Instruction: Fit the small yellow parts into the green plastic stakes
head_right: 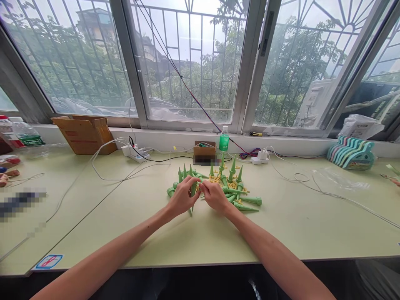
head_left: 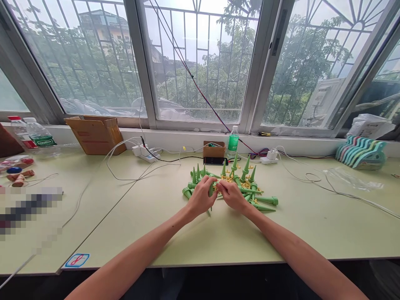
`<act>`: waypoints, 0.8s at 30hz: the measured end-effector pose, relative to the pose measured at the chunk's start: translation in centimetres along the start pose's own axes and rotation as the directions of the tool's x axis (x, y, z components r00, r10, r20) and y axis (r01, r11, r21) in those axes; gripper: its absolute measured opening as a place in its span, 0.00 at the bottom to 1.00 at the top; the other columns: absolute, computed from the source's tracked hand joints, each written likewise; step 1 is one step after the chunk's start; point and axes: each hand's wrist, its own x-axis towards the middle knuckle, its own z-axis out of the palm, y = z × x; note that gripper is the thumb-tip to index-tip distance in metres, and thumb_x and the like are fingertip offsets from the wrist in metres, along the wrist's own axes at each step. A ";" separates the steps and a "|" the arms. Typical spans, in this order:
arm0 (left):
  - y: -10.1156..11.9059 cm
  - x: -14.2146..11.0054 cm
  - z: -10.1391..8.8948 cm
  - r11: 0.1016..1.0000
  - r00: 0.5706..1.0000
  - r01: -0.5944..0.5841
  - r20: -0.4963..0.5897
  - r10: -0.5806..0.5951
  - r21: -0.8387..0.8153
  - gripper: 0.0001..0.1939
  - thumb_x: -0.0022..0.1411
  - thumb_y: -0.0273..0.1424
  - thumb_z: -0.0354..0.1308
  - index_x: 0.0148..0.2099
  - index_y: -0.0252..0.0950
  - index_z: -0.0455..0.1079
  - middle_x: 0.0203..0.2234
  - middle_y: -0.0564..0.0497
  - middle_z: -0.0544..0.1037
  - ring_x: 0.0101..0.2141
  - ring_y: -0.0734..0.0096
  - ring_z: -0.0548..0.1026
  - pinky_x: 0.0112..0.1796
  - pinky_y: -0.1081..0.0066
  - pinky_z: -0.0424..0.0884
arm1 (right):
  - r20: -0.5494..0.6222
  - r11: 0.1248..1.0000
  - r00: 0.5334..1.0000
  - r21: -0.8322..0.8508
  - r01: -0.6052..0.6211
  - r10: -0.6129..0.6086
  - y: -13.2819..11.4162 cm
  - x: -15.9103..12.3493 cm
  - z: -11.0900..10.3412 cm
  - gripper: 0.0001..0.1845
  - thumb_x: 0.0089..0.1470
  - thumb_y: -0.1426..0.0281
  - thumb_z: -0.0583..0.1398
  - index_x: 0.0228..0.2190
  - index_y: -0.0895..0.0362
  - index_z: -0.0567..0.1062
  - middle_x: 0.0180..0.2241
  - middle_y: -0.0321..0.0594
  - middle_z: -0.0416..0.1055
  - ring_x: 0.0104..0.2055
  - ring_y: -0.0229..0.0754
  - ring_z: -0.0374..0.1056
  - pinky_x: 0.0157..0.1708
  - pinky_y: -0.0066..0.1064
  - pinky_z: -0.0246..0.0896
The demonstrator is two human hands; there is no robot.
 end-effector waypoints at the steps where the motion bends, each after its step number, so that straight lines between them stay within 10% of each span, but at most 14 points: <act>1: 0.0 0.0 0.0 1.000 1.000 0.000 0.001 0.000 0.000 0.12 0.59 0.27 0.54 0.47 0.39 0.66 0.38 0.48 0.69 0.33 0.70 0.71 0.32 0.71 0.69 | 0.002 1.000 1.000 -0.002 -0.001 0.001 0.0 0.0 0.0 0.21 0.64 0.60 0.47 0.22 0.56 0.60 0.20 0.32 0.57 0.22 0.34 0.49 0.24 0.28 0.46; 24: -0.4 0.1 -0.1 0.999 0.998 0.008 0.057 -0.006 -0.035 0.14 0.58 0.28 0.56 0.48 0.39 0.68 0.38 0.48 0.70 0.33 0.70 0.71 0.33 0.70 0.70 | 0.037 0.999 0.999 -0.041 0.016 -0.014 -0.5 0.1 -0.7 0.24 0.63 0.59 0.47 0.18 0.56 0.58 0.17 0.32 0.54 0.20 0.34 0.47 0.23 0.29 0.42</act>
